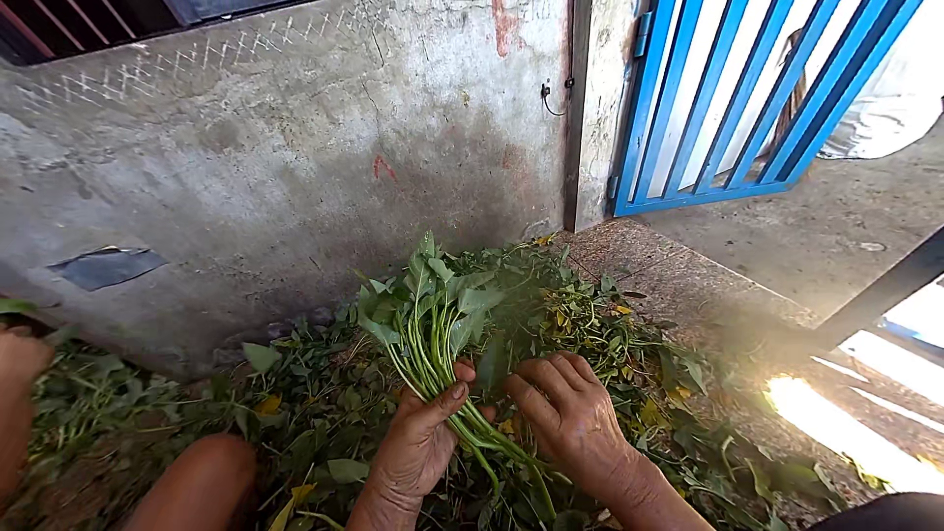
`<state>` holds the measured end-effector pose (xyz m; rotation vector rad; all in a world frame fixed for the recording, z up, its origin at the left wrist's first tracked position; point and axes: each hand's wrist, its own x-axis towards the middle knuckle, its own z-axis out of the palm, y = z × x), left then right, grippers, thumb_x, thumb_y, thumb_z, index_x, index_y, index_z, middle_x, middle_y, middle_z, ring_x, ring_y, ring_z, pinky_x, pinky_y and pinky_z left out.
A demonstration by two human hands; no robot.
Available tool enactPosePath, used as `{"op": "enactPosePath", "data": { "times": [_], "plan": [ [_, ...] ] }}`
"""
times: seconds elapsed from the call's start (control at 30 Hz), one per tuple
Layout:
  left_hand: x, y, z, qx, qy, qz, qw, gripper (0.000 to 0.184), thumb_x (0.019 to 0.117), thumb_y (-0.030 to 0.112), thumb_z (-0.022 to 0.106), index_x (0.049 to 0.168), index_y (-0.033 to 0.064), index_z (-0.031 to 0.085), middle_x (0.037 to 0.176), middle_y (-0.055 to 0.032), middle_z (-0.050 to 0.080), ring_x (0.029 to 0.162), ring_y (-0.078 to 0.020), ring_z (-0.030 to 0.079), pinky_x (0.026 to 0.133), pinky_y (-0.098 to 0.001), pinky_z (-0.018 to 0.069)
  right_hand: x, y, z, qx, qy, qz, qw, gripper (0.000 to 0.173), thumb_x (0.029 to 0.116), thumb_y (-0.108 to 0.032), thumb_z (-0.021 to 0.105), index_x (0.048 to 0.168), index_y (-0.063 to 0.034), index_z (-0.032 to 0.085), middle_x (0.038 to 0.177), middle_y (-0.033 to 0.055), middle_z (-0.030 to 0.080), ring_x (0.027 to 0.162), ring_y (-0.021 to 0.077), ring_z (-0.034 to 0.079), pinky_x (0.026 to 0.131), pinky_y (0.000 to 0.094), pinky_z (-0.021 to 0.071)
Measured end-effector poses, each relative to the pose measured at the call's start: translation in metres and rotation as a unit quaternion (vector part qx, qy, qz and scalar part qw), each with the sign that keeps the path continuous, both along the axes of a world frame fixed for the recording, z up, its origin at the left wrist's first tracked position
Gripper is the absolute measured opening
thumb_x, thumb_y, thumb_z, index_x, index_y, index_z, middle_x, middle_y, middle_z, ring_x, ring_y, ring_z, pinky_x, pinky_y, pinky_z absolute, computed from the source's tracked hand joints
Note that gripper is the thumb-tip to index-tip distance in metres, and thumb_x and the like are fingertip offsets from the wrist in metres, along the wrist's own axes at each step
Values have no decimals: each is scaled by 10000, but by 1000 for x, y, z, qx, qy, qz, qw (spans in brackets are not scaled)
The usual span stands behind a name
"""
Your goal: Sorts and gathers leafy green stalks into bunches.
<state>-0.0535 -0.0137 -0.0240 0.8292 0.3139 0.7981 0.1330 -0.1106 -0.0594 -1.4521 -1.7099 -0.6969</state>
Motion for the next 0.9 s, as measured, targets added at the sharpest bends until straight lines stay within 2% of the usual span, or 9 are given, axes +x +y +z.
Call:
{"op": "enactPosePath", "data": {
  "times": [0.13, 0.27, 0.37, 0.43, 0.5, 0.67, 0.73, 0.8, 0.9],
  "plan": [
    [-2, 3, -5, 36, -32, -30, 998, 212, 876, 52, 780, 1074, 28, 708, 1094, -173, 686, 983, -278, 712, 826, -460, 628, -3, 3, -5, -74, 112, -55, 989, 310, 915, -120, 554, 1159, -182, 736, 1212, 74, 670, 1235, 305, 592, 1004, 532, 490],
    [-3, 5, -6, 56, -44, -36, 997, 182, 891, 61, 767, 1062, 30, 713, 1103, -173, 687, 965, -265, 714, 802, -426, 632, -11, -8, -8, -115, 309, 49, 943, 340, 1026, -375, 486, 980, -146, 733, 971, 11, 693, 997, 197, 650, 862, 452, 536],
    [-2, 5, -9, 77, -49, -63, 994, 167, 910, 73, 751, 1065, 18, 723, 1113, -181, 690, 931, -253, 714, 781, -395, 625, -13, -11, -8, -288, 430, 227, 825, 473, 1064, -483, 479, 1085, -108, 766, 1043, 43, 705, 1070, 159, 626, 965, 391, 496],
    [-1, 6, -9, 92, -63, -86, 990, 161, 919, 82, 741, 1065, 19, 716, 1103, -171, 686, 925, -246, 710, 785, -387, 623, -16, -6, -10, -297, 568, 337, 690, 324, 1058, -337, 564, 1072, -70, 748, 1006, 19, 698, 943, 81, 628, 852, 272, 513],
    [-3, 6, -8, 102, -78, -114, 985, 163, 934, 88, 725, 1080, 18, 711, 1068, -157, 691, 908, -241, 709, 803, -389, 616, -20, -5, -14, -289, 665, 396, 564, 209, 1027, -243, 625, 1048, -65, 731, 982, 10, 703, 886, 71, 632, 814, 264, 527],
    [-5, 2, -6, 103, -81, -151, 980, 199, 986, 105, 669, 1153, 1, 699, 1010, -186, 726, 932, -283, 734, 898, -441, 606, -25, -6, -22, -287, 727, 436, 446, 106, 1011, -192, 646, 1006, -99, 697, 1004, 16, 706, 905, 80, 654, 832, 277, 552],
    [-3, -1, -4, 88, -73, -140, 984, 205, 998, 106, 655, 1166, -3, 696, 1009, -208, 733, 941, -307, 744, 913, -459, 608, -29, -3, -25, -301, 715, 399, 489, 123, 1038, -181, 587, 999, -91, 664, 952, 4, 694, 854, 71, 649, 789, 268, 552],
    [-1, -7, -1, 59, -53, -97, 992, 196, 986, 110, 673, 1147, 0, 695, 965, -218, 737, 892, -312, 755, 872, -454, 625, -29, 3, -35, -383, 626, 306, 607, 191, 1062, -231, 515, 1003, -76, 609, 850, 2, 613, 766, 84, 605, 715, 280, 523],
    [-3, -5, 8, 36, -32, -10, 999, 200, 972, 136, 698, 1138, 25, 697, 924, -221, 737, 833, -297, 762, 811, -422, 645, -13, 22, -67, -555, 444, 74, 700, 378, 1083, -279, 423, 1215, 24, 607, 1054, 212, 664, 987, 328, 668, 892, 511, 535]
  ]
}}
